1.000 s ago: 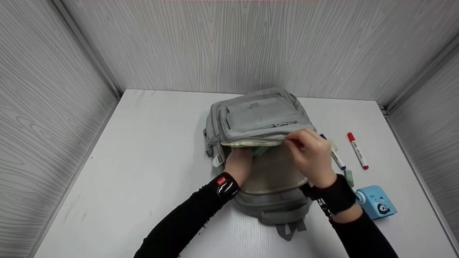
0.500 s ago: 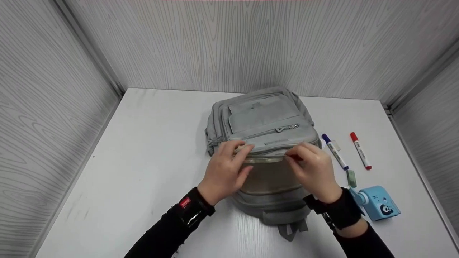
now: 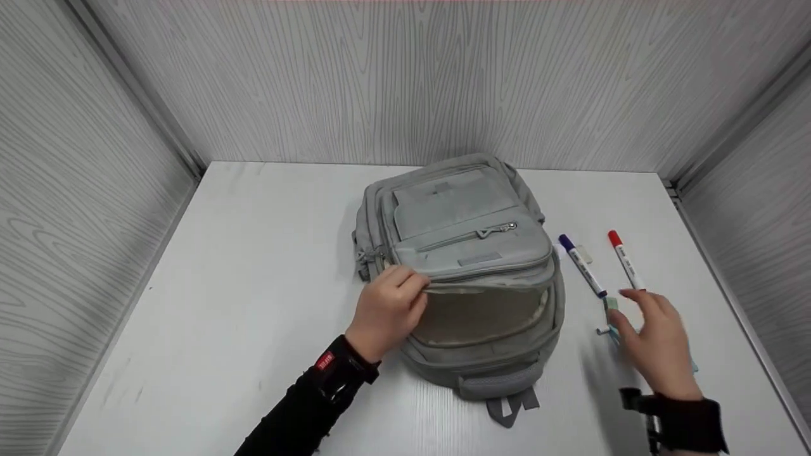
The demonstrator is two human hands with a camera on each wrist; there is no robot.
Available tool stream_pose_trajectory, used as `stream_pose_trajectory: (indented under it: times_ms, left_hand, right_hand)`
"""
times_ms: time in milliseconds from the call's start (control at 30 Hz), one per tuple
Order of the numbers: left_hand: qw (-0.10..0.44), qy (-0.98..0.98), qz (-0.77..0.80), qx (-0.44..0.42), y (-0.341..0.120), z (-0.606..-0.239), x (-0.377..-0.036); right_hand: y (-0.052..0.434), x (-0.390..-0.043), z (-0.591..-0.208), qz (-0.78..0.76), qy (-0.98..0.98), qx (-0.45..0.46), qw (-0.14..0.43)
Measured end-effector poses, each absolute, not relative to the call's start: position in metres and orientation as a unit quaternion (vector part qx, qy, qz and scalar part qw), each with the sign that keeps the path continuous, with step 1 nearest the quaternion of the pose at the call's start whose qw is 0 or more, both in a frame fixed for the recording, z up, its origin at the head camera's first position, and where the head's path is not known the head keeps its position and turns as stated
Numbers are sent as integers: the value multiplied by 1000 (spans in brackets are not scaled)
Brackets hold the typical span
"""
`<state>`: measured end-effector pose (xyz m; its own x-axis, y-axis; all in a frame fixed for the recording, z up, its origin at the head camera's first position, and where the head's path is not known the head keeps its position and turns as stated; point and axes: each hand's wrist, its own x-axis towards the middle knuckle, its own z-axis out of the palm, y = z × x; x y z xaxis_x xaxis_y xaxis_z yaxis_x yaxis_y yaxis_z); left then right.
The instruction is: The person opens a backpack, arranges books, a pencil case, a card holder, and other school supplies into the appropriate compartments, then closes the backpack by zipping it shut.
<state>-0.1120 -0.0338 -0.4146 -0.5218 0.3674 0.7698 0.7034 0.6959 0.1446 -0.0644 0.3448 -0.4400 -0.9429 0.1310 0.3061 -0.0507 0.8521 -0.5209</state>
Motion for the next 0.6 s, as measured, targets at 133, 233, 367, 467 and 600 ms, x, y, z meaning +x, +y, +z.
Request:
stream_pose_trajectory:
  times_ms: [133, 233, 367, 467, 600]
  left_hand:
    - [363, -847, -254, -293, -33, -411, -112]
    - [365, -847, -263, -283, -30, -409, -114]
    - [371, -846, -268, -274, -31, -407, -115]
    - [370, -847, -273, -269, -31, -406, -115]
    - [365, -848, -281, -263, -31, -405, -114]
  right_hand:
    - [403, -49, -468, 220, -961, -160, -39]
    - [427, -41, -483, 214, -950, -191, -123]
    - [435, -41, -491, 227, -946, -194, -127]
    - [434, -42, -490, 238, -945, -197, -104]
    - [420, -42, -477, 246, -944, -211, -68]
